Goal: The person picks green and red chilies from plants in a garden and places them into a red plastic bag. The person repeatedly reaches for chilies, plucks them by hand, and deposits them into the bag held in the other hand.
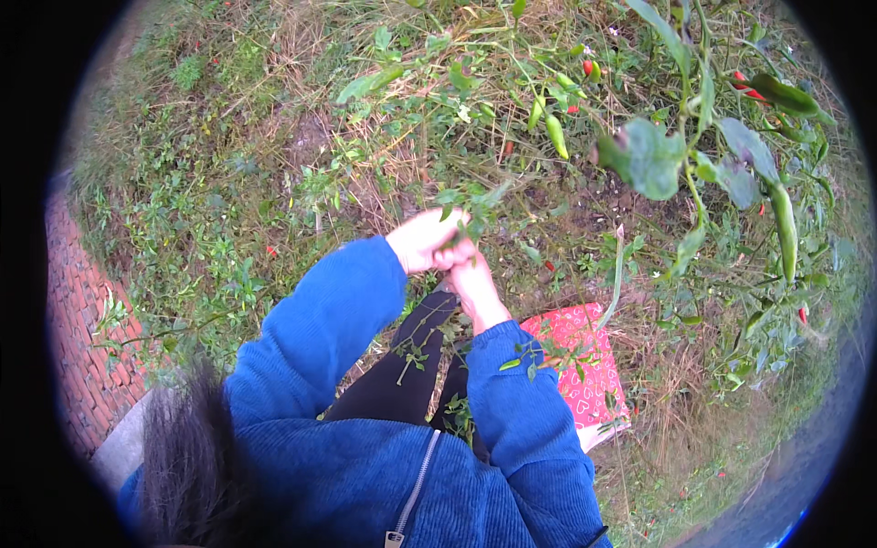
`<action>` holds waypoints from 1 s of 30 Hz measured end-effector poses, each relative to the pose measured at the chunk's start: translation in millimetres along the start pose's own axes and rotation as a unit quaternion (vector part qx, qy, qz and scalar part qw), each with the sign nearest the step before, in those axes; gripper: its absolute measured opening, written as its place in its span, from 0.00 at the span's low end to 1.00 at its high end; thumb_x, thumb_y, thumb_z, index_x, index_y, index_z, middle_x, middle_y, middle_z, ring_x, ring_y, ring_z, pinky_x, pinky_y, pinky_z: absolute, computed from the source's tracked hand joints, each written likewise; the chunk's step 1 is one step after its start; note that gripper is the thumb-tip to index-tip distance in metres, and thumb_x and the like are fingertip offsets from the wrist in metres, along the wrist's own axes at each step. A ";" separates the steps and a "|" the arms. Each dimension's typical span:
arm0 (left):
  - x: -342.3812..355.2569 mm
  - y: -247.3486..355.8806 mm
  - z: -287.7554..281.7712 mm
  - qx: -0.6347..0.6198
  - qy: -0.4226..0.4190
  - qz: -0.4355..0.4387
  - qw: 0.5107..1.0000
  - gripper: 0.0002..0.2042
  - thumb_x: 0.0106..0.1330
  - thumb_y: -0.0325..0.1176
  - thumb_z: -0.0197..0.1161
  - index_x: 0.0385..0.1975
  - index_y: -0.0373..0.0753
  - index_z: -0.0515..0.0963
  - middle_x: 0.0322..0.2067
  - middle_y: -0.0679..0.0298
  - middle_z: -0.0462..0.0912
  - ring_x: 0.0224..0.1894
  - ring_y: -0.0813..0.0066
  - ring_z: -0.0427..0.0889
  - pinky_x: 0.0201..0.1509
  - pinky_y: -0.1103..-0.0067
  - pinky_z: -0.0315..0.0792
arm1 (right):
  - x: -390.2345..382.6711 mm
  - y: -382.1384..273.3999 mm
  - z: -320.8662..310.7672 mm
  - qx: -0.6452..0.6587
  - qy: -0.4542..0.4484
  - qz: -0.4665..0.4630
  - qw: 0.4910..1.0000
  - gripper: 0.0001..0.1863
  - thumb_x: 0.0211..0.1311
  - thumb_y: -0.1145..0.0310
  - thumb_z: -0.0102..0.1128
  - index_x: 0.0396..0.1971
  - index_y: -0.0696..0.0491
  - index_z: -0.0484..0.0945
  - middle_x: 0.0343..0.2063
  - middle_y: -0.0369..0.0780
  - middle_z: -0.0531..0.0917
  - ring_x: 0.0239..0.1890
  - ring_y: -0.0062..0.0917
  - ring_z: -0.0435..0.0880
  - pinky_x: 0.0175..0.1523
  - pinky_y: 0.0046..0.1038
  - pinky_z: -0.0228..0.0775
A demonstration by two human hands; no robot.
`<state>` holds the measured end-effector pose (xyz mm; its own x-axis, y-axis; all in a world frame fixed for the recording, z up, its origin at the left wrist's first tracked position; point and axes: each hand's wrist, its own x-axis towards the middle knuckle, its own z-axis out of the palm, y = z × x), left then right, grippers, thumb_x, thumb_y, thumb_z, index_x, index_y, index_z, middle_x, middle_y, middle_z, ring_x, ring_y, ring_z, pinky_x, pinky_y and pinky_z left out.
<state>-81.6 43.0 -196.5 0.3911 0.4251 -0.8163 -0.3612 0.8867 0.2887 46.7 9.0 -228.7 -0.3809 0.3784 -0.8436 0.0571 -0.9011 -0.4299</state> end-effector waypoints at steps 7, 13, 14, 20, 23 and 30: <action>-13.4 6.8 -4.8 -0.109 0.105 0.190 0.970 0.07 0.62 0.24 0.45 0.36 0.37 0.70 0.26 0.63 0.77 0.21 0.82 0.73 0.17 0.86 0.64 | 13.2 10.4 -10.1 -0.247 0.065 -0.079 0.963 0.08 0.67 0.65 0.44 0.35 0.51 0.72 0.18 0.33 0.73 0.18 0.17 0.68 0.20 0.22 0.60; 42.0 59.6 -14.8 0.343 0.171 0.322 0.866 0.10 0.60 0.26 0.47 0.35 0.37 0.77 0.25 0.64 0.77 0.28 0.76 0.76 0.36 0.79 0.69 | 29.4 60.3 -18.7 -0.440 0.079 -0.145 0.882 0.13 0.64 0.63 0.48 0.37 0.58 0.74 0.30 0.52 0.80 0.35 0.49 0.79 0.39 0.43 0.71; 50.0 67.7 -12.8 0.428 0.186 0.290 0.836 0.11 0.59 0.27 0.47 0.36 0.36 0.78 0.25 0.63 0.78 0.29 0.75 0.75 0.37 0.80 0.69 | 31.8 65.5 -17.2 -0.449 0.090 -0.161 0.874 0.13 0.64 0.64 0.47 0.37 0.58 0.74 0.32 0.52 0.80 0.35 0.50 0.79 0.39 0.44 0.70; 21.7 59.4 -4.0 0.250 0.152 0.271 0.917 0.11 0.67 0.35 0.50 0.37 0.37 0.79 0.21 0.71 0.70 0.23 0.84 0.65 0.26 0.83 0.61 | 16.2 43.0 -22.5 -0.380 0.107 -0.195 0.898 0.10 0.64 0.68 0.47 0.36 0.58 0.74 0.30 0.51 0.80 0.33 0.46 0.80 0.38 0.40 0.71; -16.2 20.8 0.9 0.100 0.183 0.204 0.956 0.10 0.68 0.38 0.52 0.38 0.41 0.77 0.24 0.75 0.73 0.23 0.90 0.69 0.22 0.89 0.61 | -6.0 7.1 -22.7 -0.248 0.178 -0.269 0.913 0.10 0.67 0.68 0.46 0.36 0.58 0.74 0.26 0.47 0.80 0.30 0.36 0.81 0.37 0.37 0.72; -44.5 -11.1 -1.0 0.207 0.071 0.208 0.953 0.08 0.68 0.31 0.52 0.38 0.40 0.78 0.26 0.78 0.72 0.28 0.92 0.65 0.32 0.89 0.61 | -44.9 -66.3 -4.9 -0.428 0.118 -0.399 0.802 0.11 0.65 0.62 0.54 0.42 0.51 0.75 0.29 0.44 0.80 0.31 0.37 0.82 0.33 0.33 0.74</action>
<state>-95.8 14.1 -163.9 0.1572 0.7523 -0.6397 -0.0822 0.6555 0.7507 64.5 52.8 -163.9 -0.4312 0.8831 -0.1847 0.5344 0.0851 -0.8409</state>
